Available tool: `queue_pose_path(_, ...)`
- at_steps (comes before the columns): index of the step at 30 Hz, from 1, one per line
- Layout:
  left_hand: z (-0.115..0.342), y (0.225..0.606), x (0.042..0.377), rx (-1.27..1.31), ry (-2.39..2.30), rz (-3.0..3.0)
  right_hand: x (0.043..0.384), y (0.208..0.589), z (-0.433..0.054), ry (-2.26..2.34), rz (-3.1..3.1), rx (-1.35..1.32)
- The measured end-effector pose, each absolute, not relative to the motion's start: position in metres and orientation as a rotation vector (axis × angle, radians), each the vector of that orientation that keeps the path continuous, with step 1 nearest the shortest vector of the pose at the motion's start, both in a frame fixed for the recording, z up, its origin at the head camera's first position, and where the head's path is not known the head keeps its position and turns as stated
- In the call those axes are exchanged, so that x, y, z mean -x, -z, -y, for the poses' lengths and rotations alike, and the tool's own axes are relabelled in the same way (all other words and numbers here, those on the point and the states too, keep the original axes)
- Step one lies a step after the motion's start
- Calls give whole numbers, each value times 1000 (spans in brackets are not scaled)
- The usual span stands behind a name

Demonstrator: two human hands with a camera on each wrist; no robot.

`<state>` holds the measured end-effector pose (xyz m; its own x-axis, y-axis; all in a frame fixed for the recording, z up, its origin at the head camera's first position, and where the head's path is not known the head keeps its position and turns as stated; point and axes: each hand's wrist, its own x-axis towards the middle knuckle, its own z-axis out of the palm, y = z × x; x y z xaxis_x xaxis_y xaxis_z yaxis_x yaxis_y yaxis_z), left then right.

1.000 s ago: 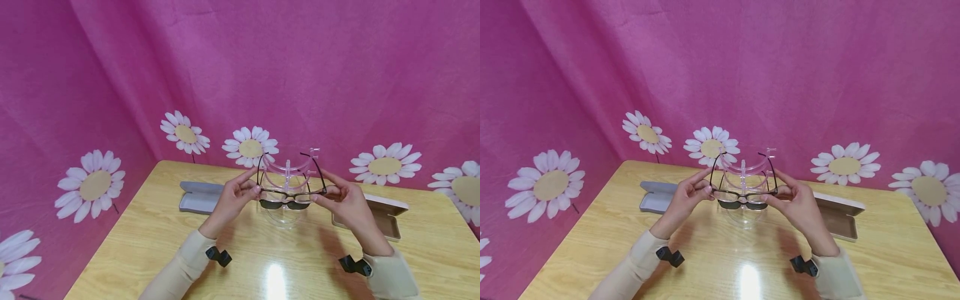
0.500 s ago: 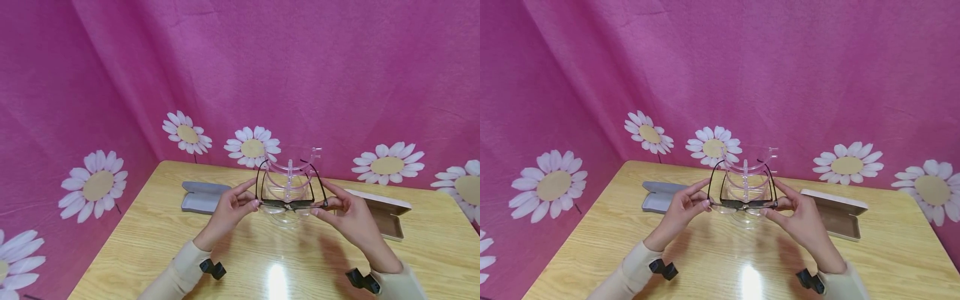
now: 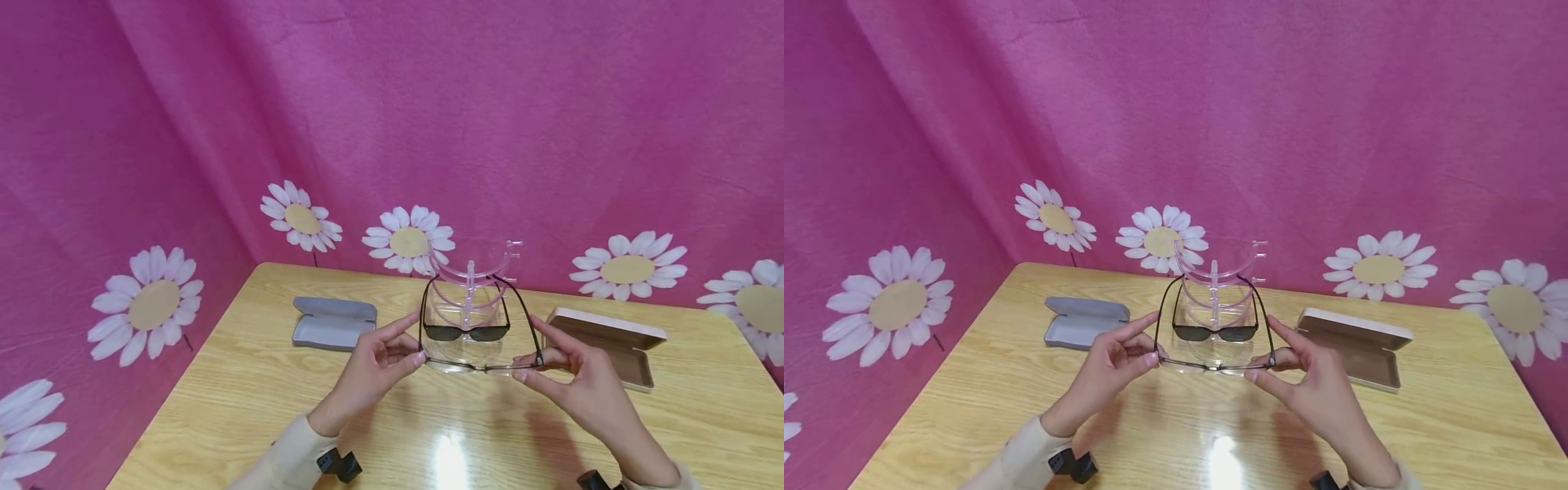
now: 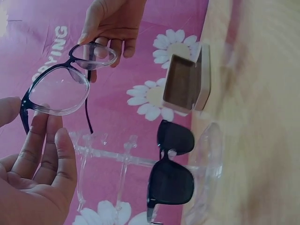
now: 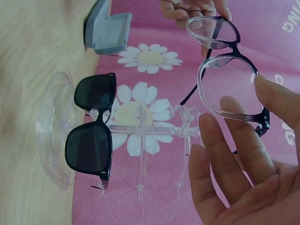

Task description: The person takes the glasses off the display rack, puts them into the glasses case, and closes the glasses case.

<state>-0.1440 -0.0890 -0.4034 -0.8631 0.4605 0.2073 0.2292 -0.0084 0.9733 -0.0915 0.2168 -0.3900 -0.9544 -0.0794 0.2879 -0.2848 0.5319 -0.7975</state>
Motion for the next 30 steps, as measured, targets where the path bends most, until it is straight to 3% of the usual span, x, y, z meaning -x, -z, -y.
queue_pose_path(11,98,415,127,-791,-2009,-2074,75,399,-204,-1311,2516,-324)
queue_pose_path(30,103,428,130,-755,-1902,-2117,73,414,-198,-1300,2537,-284)
